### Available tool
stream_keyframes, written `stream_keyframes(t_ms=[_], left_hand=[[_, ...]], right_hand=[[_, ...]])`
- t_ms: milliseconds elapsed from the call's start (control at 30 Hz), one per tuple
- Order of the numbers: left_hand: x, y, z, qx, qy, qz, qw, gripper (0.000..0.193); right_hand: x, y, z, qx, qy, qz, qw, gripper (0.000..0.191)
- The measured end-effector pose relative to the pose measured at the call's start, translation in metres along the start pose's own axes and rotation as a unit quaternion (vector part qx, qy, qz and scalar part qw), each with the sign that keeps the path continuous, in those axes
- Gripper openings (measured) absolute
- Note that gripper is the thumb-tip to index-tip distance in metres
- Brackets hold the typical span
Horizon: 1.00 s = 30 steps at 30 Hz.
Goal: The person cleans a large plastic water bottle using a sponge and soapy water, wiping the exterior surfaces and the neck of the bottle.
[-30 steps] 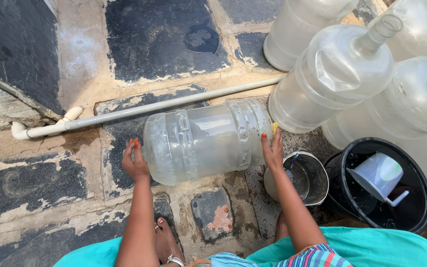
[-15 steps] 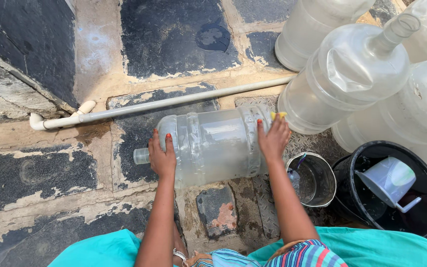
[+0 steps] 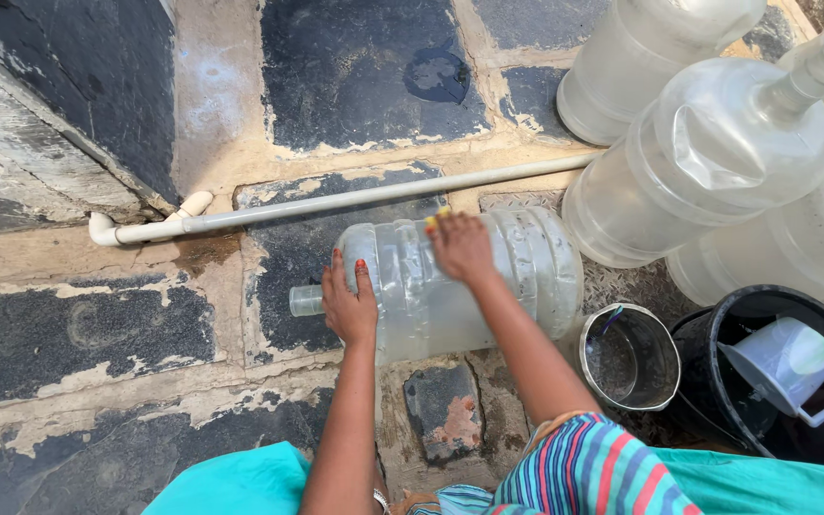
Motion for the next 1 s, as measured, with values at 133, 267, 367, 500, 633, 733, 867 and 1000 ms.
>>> stream_keyframes(t_ms=[133,267,367,500,633,733,867,1000], left_hand=[[0.002,0.002,0.0,-0.002,0.018,-0.002,1.0,0.064],[0.003,0.002,-0.004,-0.003,0.037,0.0,0.999,0.064],[0.003,0.0,-0.009,-0.011,0.048,0.004,0.999,0.064],[0.004,-0.003,-0.015,-0.03,0.053,-0.002,0.998,0.064],[0.008,-0.003,-0.017,-0.031,0.037,0.0,0.999,0.065],[0.011,-0.003,-0.017,-0.029,0.026,0.0,0.999,0.065],[0.017,-0.002,-0.015,-0.021,0.013,0.008,1.0,0.062],[0.026,-0.001,-0.012,-0.014,0.017,0.009,1.0,0.061]], right_hand=[[0.026,0.011,-0.022,-0.059,-0.081,0.031,0.994,0.072],[-0.027,0.006,-0.001,0.057,0.001,0.025,0.998,0.071],[-0.07,-0.011,0.046,0.175,0.103,-0.056,0.977,0.067],[-0.072,-0.056,0.113,0.218,0.219,0.024,0.951,0.071],[0.028,-0.074,0.13,0.228,0.085,0.042,0.969,0.077],[0.106,-0.07,0.135,0.201,-0.099,0.002,0.975,0.075],[0.123,-0.053,0.123,0.16,-0.24,-0.129,0.949,0.08],[0.026,-0.025,0.101,0.171,-0.118,-0.026,0.978,0.083]])
Point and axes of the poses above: each hand's wrist, its own z-axis away from the middle knuckle, its own y-axis out of the back of the hand, x = y × z, the point moved 3 cm from there along -z, towards the middle knuckle, and after that the axes turned 13 degrees about z, right-handed, at the moved point
